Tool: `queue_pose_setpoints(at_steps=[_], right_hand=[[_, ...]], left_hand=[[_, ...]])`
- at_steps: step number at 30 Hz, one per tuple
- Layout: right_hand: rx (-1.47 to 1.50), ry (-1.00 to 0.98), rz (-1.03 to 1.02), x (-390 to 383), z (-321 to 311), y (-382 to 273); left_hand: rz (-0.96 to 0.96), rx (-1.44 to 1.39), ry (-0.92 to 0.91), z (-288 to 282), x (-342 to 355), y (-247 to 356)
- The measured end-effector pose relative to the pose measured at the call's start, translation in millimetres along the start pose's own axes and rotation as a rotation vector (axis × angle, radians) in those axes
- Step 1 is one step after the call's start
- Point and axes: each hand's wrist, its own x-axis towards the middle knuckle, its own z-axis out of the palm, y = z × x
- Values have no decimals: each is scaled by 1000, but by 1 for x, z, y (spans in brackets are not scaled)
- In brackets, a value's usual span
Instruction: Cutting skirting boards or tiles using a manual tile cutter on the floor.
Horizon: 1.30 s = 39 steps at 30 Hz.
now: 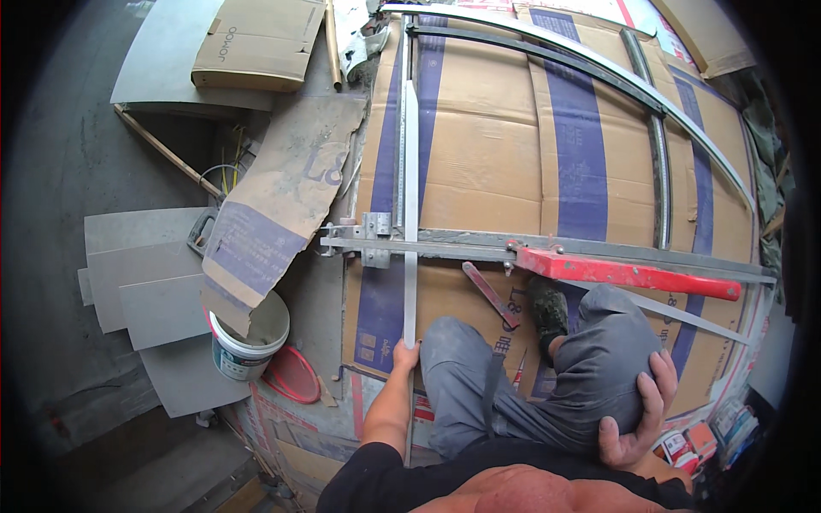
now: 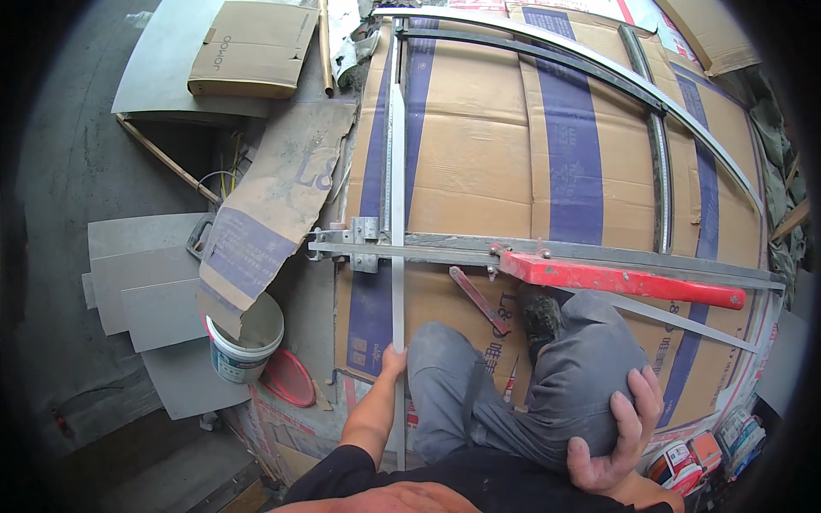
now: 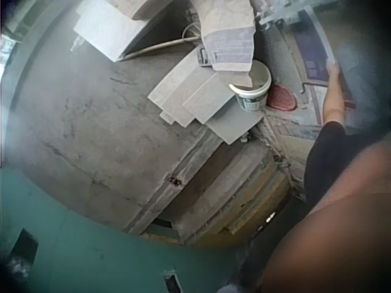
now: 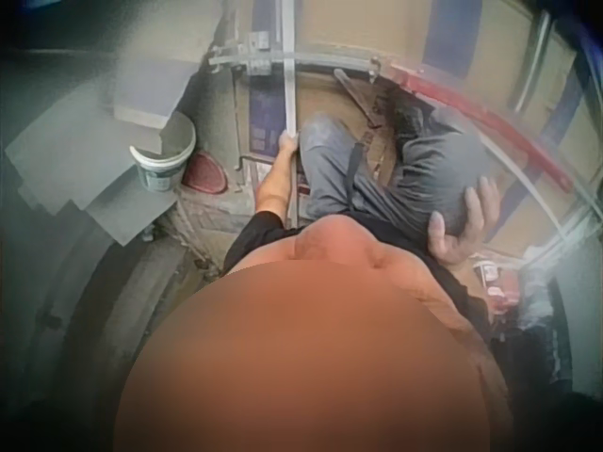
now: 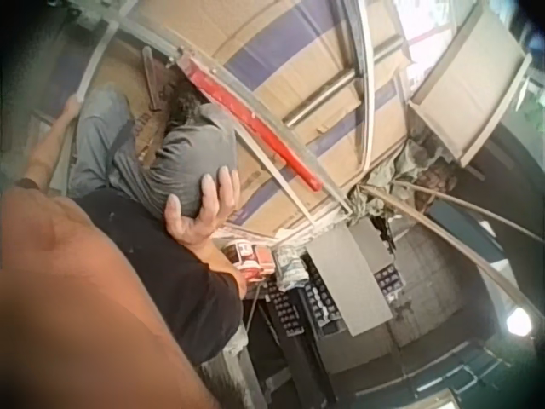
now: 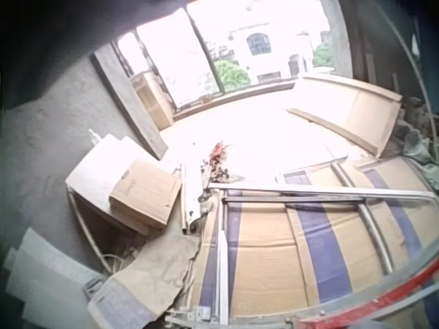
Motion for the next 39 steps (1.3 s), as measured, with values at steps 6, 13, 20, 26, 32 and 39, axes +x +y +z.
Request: queue_pose_setpoints(at_steps=[6, 13, 20, 26, 32, 39], right_hand=[[10, -8, -40, 1, 2, 7], [36, -11, -58, 4, 2, 5], [65, 3, -50, 9, 3, 3], [48, 15, -50, 12, 4, 0], [82, 16, -83, 16, 2, -2], [26, 11, -41, 13, 1, -4]], left_hand=[[-22, 29, -91, 1, 8, 2], [-36, 49, -26, 4, 8, -3], [94, 64, -31, -24, -16, 3], [-24, -33, -41, -43, -38, 20], [-8, 55, 16, -56, -33, -38], [4, -5, -45, -41, -35, -35]])
